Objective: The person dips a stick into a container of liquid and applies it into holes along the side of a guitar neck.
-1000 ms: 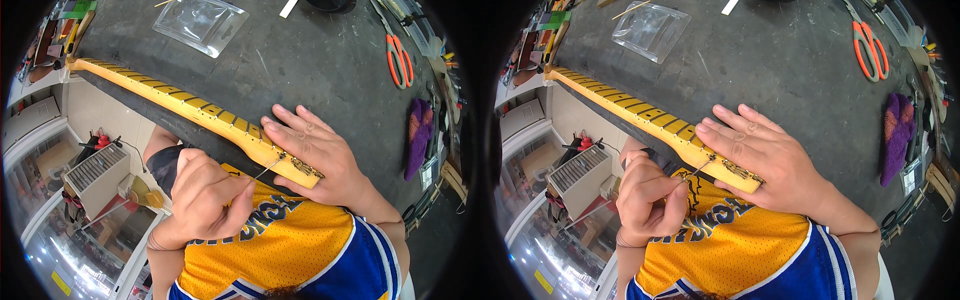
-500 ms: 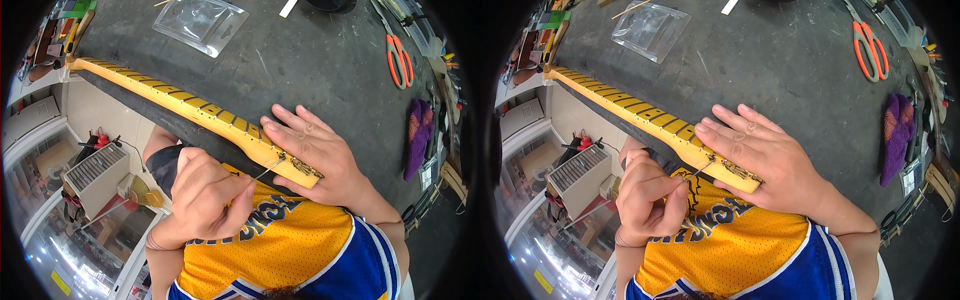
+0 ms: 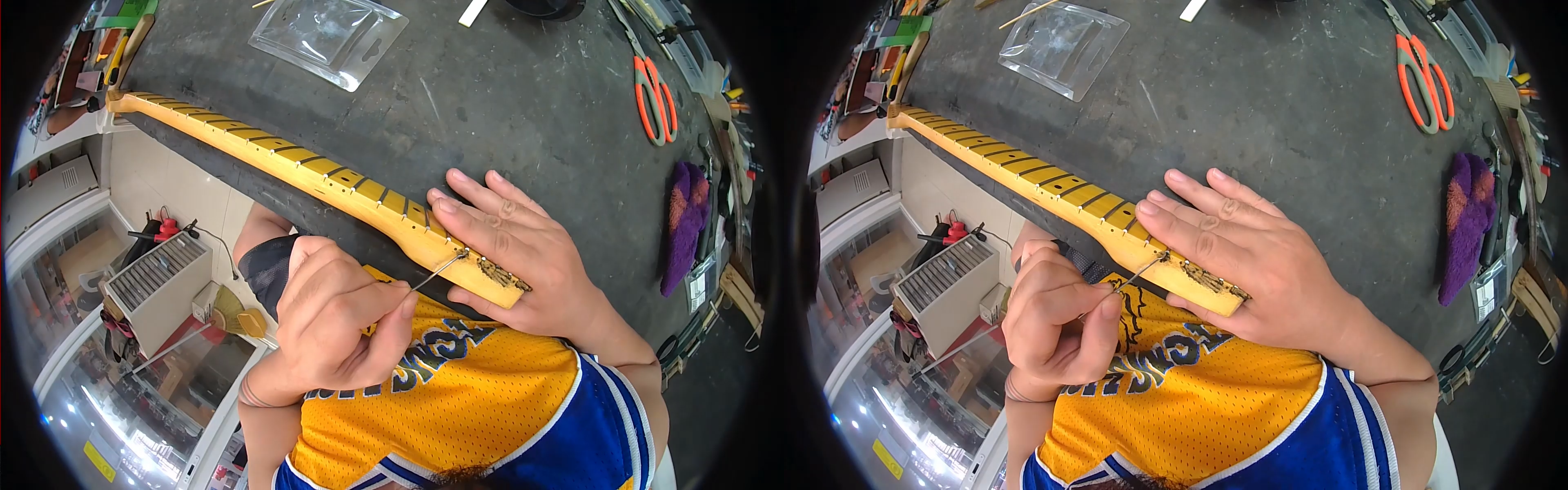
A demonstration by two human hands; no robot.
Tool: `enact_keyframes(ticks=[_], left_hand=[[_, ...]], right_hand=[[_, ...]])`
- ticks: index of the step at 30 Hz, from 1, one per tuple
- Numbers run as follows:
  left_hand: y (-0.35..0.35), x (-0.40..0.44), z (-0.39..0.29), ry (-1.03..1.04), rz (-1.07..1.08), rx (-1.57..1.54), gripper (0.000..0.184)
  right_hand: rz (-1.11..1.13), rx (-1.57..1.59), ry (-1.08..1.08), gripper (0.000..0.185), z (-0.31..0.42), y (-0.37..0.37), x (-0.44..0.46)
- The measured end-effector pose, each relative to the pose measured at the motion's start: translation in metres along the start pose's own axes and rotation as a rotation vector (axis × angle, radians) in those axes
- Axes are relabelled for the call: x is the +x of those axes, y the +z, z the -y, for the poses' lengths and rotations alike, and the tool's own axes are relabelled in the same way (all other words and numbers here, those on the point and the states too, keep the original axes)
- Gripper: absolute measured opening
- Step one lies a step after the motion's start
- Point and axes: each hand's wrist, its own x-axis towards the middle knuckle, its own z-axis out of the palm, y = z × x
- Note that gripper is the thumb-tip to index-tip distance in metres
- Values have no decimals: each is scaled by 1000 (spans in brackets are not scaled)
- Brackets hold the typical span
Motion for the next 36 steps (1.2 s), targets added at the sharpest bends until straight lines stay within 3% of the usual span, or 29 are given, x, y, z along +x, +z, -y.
enact_keyframes(ticks=[12,14,21,23,36], left_hand=[[-2,-2,1,8,0,-9,30],[-4,-2,-2,-35,7,-55,20],[1,-4,0,-22,10,-26,20],[0,-4,1,23,-12,-41,29],[-7,5,2,58,31,14,30]], right_hand=[[2,3,-1,86,0,0,0],[5,5,-3,86,0,0,0],[-2,1,-11,87,0,0,1],[-2,-1,-9,87,0,0,1],[2,11,-8,84,1,-4,1]])
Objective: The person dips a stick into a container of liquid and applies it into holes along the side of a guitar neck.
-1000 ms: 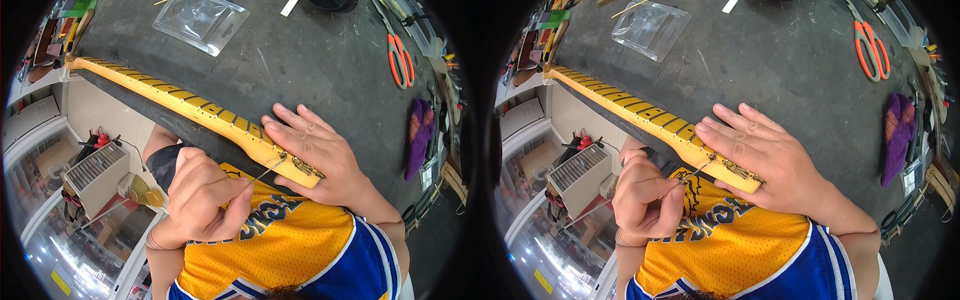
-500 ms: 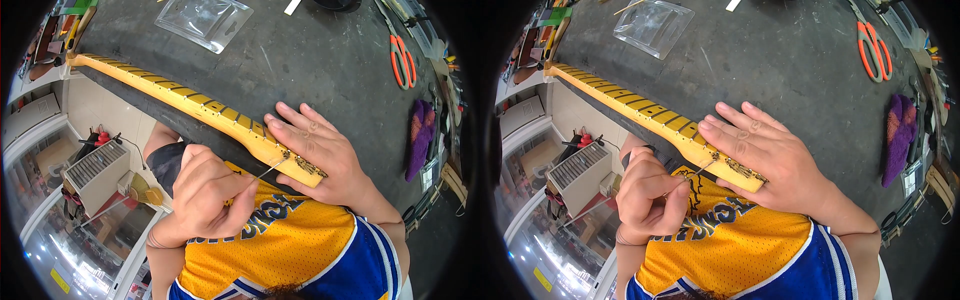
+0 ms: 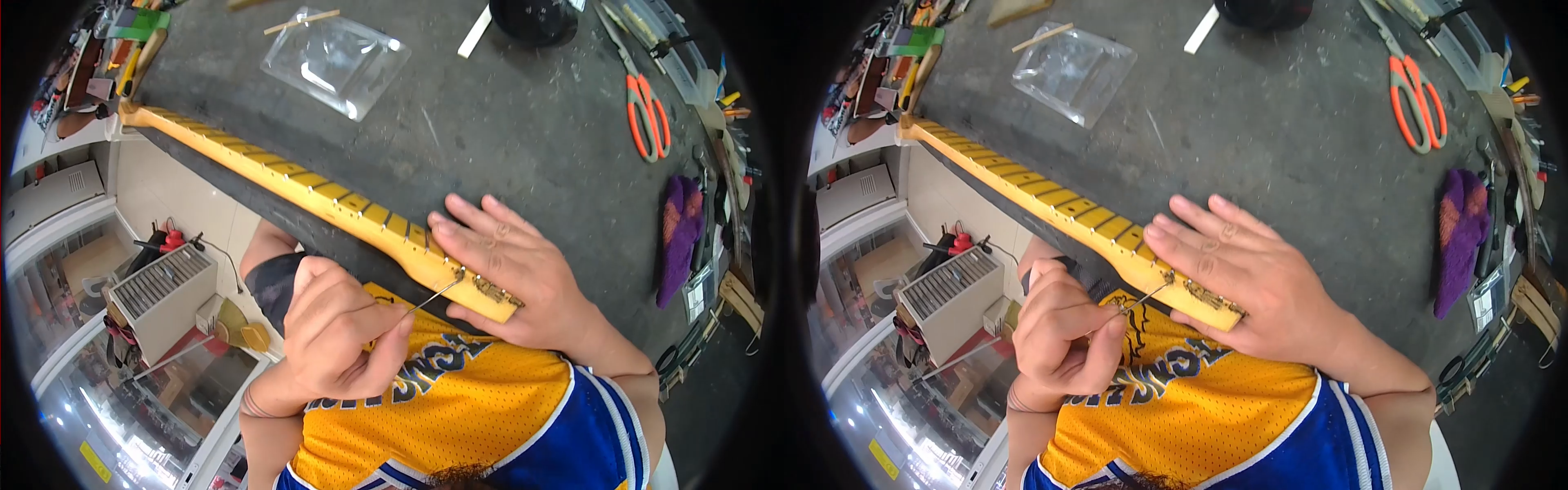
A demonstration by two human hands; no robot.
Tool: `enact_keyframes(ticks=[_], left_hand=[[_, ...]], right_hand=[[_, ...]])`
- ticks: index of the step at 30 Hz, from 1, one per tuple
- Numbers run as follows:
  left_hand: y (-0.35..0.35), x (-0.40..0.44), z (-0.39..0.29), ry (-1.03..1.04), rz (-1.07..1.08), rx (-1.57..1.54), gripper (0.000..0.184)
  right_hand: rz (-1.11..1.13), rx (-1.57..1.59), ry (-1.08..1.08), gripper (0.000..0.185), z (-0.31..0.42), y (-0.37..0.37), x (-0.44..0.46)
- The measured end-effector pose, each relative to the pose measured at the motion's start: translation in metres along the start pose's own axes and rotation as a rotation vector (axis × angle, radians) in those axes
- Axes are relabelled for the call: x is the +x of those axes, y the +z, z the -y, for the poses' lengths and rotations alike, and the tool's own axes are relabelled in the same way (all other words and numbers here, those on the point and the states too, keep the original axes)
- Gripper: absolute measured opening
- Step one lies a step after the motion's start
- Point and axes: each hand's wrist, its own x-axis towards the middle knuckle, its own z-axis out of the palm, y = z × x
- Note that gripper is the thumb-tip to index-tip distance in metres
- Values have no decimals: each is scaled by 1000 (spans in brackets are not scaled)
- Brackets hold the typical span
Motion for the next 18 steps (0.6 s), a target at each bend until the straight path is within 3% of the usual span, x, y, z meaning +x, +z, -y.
enact_keyframes(ticks=[4,6,11,18], left_hand=[[-20,39,-1,1,-92,124,23],[-26,82,3,61,-38,207,12],[0,180,53,212,-34,426,5],[30,221,85,267,104,633,5]], right_hand=[[-1,10,-6,81,-1,-1,-1],[-5,-8,-25,79,-1,-1,-2],[-3,9,-17,79,0,-1,-2],[13,55,10,79,-1,-4,0]])
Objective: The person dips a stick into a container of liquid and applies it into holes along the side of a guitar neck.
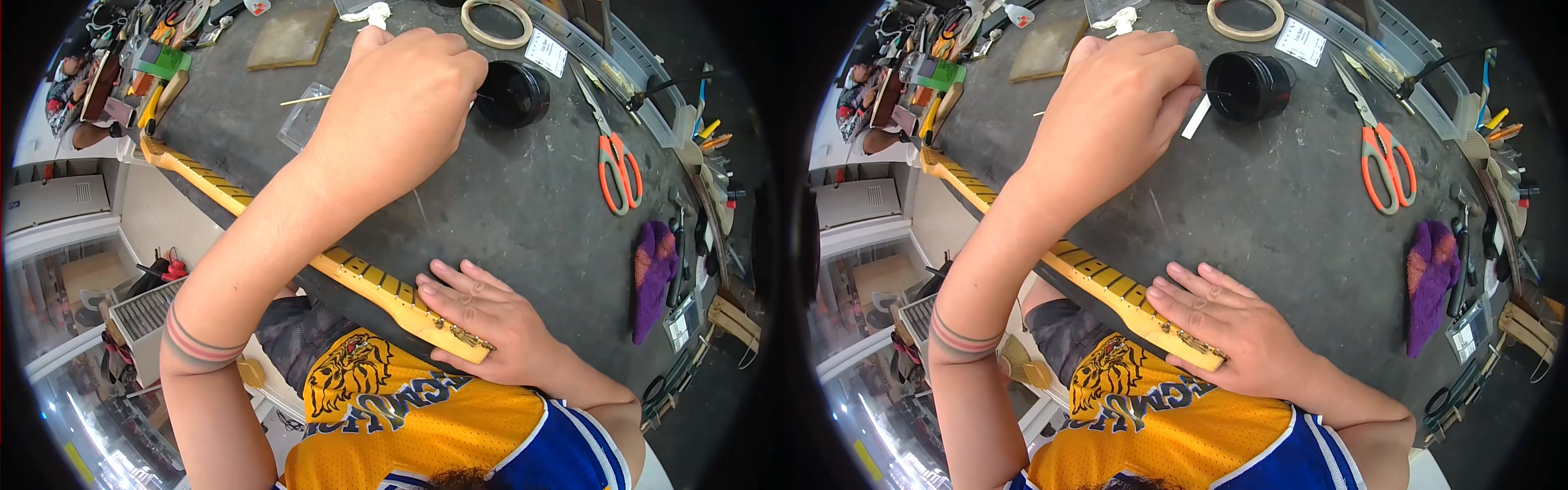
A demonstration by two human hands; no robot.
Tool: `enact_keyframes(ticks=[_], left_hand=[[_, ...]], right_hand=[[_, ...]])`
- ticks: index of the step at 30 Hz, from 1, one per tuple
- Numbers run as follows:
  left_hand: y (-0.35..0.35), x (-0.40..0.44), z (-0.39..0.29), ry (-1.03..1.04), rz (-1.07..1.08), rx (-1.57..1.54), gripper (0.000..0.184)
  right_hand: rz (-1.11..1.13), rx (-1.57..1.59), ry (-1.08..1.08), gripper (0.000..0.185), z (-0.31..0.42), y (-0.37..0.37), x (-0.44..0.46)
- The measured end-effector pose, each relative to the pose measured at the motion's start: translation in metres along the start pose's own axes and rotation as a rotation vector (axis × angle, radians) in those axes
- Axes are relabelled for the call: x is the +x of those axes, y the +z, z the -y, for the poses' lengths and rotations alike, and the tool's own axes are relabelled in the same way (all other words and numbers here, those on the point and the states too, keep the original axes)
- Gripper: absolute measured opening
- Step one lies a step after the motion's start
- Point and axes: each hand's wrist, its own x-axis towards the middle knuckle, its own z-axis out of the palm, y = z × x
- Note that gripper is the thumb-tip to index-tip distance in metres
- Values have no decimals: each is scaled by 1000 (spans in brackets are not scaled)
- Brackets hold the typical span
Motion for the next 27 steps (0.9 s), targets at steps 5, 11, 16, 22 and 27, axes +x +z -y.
enact_keyframes(ticks=[5,11,16,22,27], left_hand=[[7,2,1,27,8,24,6],[15,3,0,28,39,0,7],[16,5,1,5,60,-43,7],[20,7,4,-147,45,-280,15],[13,8,9,-342,118,-518,20]], right_hand=[[17,17,16,78,0,-1,1],[24,20,30,78,-1,-1,0],[37,19,40,79,0,-2,1],[34,19,40,78,1,-2,1],[25,4,22,78,1,-2,2]])
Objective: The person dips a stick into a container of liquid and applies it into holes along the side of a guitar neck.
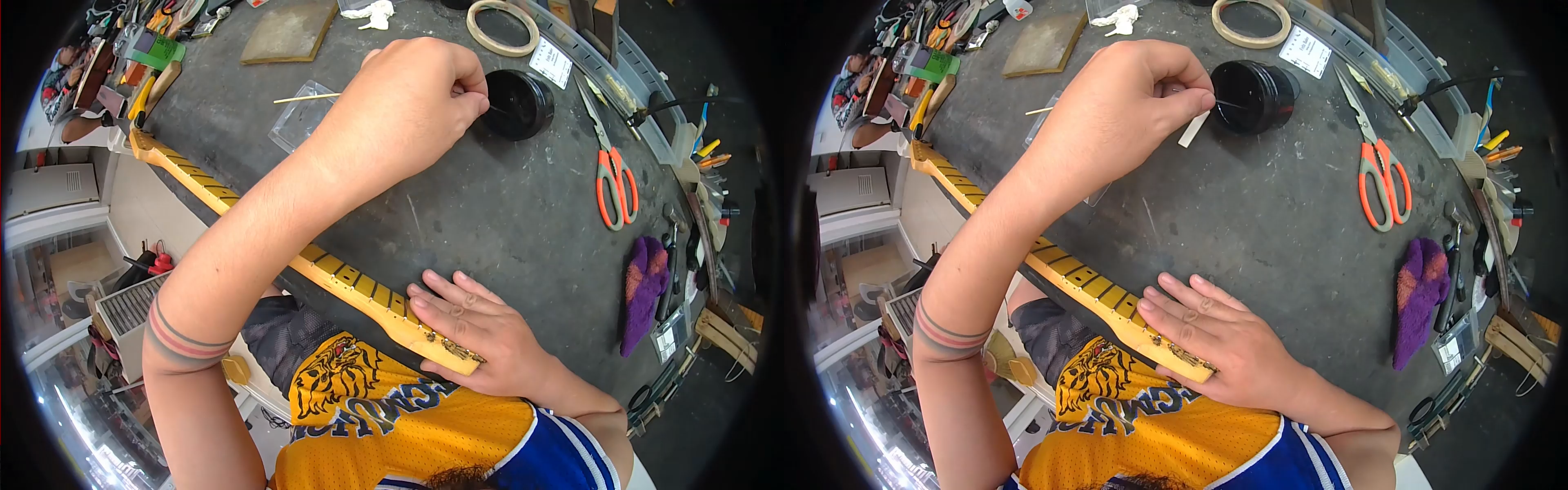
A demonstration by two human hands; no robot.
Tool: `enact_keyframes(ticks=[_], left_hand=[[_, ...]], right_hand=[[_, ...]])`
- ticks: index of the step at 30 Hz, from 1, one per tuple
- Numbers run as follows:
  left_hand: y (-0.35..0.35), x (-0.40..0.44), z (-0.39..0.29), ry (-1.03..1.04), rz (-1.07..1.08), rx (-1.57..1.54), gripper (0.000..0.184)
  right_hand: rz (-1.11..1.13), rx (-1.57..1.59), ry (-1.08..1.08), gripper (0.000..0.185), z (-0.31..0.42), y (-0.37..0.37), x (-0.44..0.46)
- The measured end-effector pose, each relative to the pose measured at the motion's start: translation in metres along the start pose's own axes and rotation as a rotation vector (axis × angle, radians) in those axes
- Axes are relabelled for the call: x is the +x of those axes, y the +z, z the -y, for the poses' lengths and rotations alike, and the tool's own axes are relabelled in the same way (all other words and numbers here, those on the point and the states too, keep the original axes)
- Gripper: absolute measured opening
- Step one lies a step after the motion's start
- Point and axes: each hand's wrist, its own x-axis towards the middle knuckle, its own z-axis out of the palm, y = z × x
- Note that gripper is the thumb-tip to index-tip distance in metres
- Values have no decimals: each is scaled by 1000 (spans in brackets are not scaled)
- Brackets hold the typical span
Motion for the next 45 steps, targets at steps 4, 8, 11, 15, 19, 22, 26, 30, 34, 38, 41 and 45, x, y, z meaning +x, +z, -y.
enact_keyframes(ticks=[4,8,11,15,19,22,26,30,34,38,41,45], left_hand=[[-8,-2,-2,-35,-6,-104,20],[-22,-12,-8,-65,-29,-133,19],[-30,-27,-16,-67,-61,-197,16],[-44,-55,-28,-9,-114,-210,12],[-55,-95,-36,-1,-99,-254,11],[-65,-127,-50,59,-90,-213,10],[-64,-170,-56,58,-90,-196,15],[-53,-206,-58,-49,-83,-205,15],[-43,-222,-57,-107,-59,-231,16],[-38,-228,-56,-141,-66,-258,18],[-36,-230,-54,-160,-71,-266,18],[-34,-231,-52,-194,-75,-275,17]], right_hand=[[-5,-10,1,80,1,0,0],[-5,-4,2,80,2,0,0],[-5,-13,-2,80,2,0,-1],[-11,12,4,79,2,-1,-1],[-8,18,8,79,4,0,0],[-9,-31,-1,82,1,2,0],[-22,-27,2,82,1,4,-1],[-33,-29,-7,82,0,5,-2],[-43,-30,-16,81,-1,7,-2],[-47,-27,-19,81,-2,8,-3],[-45,-32,-18,81,-1,7,-3],[-38,-28,-12,83,-2,8,-3]])
